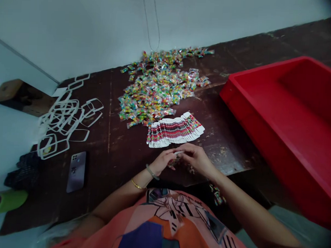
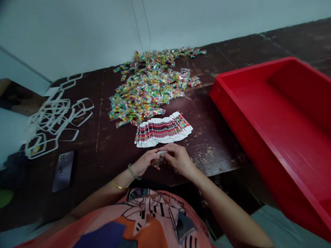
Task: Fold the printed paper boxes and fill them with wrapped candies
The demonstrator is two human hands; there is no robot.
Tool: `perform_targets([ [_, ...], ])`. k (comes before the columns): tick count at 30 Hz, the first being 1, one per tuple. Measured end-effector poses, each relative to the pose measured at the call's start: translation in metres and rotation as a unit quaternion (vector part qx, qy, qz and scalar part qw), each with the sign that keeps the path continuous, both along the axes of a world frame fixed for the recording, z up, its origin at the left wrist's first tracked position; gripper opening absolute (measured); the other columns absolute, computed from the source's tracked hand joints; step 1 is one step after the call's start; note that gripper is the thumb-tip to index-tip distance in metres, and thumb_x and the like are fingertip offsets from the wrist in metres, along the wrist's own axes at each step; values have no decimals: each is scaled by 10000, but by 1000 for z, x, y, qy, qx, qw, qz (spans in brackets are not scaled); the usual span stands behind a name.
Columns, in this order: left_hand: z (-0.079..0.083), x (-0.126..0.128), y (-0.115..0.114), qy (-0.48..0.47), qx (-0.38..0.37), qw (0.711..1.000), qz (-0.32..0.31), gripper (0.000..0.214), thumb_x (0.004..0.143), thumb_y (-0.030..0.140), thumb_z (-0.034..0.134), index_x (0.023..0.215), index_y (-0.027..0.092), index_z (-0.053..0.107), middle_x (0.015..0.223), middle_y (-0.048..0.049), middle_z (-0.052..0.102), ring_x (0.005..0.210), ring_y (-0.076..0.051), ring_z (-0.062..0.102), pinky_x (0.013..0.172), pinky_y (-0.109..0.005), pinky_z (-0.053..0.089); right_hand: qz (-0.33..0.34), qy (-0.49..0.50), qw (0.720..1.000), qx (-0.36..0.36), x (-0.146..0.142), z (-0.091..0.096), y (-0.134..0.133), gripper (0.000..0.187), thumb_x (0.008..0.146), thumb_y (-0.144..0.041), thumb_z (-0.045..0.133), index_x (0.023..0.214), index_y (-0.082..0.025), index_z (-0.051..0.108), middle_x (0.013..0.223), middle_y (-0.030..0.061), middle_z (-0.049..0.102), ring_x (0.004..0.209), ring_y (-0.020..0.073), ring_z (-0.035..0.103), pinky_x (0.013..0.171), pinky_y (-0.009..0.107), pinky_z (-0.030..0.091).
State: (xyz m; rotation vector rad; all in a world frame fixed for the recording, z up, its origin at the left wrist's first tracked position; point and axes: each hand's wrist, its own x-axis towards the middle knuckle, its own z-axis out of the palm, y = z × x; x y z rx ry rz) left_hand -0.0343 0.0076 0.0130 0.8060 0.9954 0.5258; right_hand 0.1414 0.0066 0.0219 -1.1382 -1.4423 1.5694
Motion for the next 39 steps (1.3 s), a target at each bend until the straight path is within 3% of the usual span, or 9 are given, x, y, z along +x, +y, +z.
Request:
perform_targets([
  [3, 2, 8, 4, -6, -5, 1000, -10, 387, 739, 346, 542, 1049, 131, 629, 843, -72, 638, 770, -182, 584, 550, -235, 471, 23, -45, 993, 108, 12, 10, -2, 221, 863, -322, 562, 988, -234, 721, 1019, 57, 673, 958, 186, 619, 861, 325, 477],
  [9, -1, 16, -4, -146, -46, 986, -64, 473, 784, 383, 531, 1187, 136, 552, 987, -117, 629, 837, -210, 590, 597, -283, 494, -34, -99, 984, 148, 30, 6, -9, 205, 844, -339, 594, 953, -240, 736, 937, 58, 710, 856, 182, 652, 767, 301, 509],
  [12, -4, 20, -10, -124, -60, 985, -106, 518, 782, 334, 573, 1264, 170, 479, 968, -95, 612, 764, -188, 597, 555, -263, 476, -63, -105, 983, 134, 37, -2, -14, 180, 842, -327, 599, 900, -236, 744, 899, 51, 715, 815, 176, 656, 741, 290, 507],
  [16, -10, 23, -11, -57, -2, 989, -134, 537, 789, 331, 611, 1286, 199, 456, 897, -45, 579, 776, -163, 563, 566, -237, 471, -90, -88, 986, 106, 41, -14, -20, 191, 851, -338, 587, 878, -225, 739, 872, 49, 712, 795, 178, 654, 724, 291, 507],
  [26, -20, 15, -9, -138, -69, 965, -213, 519, 770, 319, 668, 1236, 177, 485, 1020, -82, 571, 901, -187, 569, 661, -268, 491, -70, -88, 987, 114, 46, -21, -33, 215, 880, -329, 552, 920, -222, 734, 872, 56, 699, 800, 170, 645, 734, 291, 508],
  [30, -21, 20, -16, -156, -120, 968, -158, 473, 761, 313, 676, 1175, 145, 518, 1000, -102, 580, 830, -192, 609, 634, -283, 493, -28, -136, 972, 187, 48, -26, -45, 266, 888, -314, 536, 1105, -261, 681, 1060, 77, 675, 966, 197, 622, 852, 347, 495],
  [34, -20, 40, -32, -166, -130, 965, -153, 488, 780, 379, 650, 1201, 173, 513, 1020, -101, 596, 858, -194, 607, 696, -323, 492, 5, -132, 984, 116, 75, -18, -53, 252, 879, -339, 547, 1055, -252, 705, 1007, 72, 696, 915, 198, 646, 826, 344, 514],
  [37, -16, 47, -30, -122, -69, 974, -178, 523, 767, 391, 667, 1231, 193, 526, 1147, -103, 571, 951, -166, 564, 807, -301, 450, 147, -132, 978, 59, 109, -5, -37, 235, 864, -359, 568, 1012, -258, 719, 1009, 56, 693, 904, 193, 648, 820, 325, 514],
  [39, -12, 45, -19, -77, -18, 985, -151, 507, 759, 372, 676, 1215, 194, 545, 1149, -96, 568, 940, -150, 558, 799, -271, 436, 144, -189, 966, 99, 123, -4, -8, 244, 843, -372, 592, 1022, -259, 713, 1073, 62, 670, 990, 214, 614, 897, 354, 471],
])
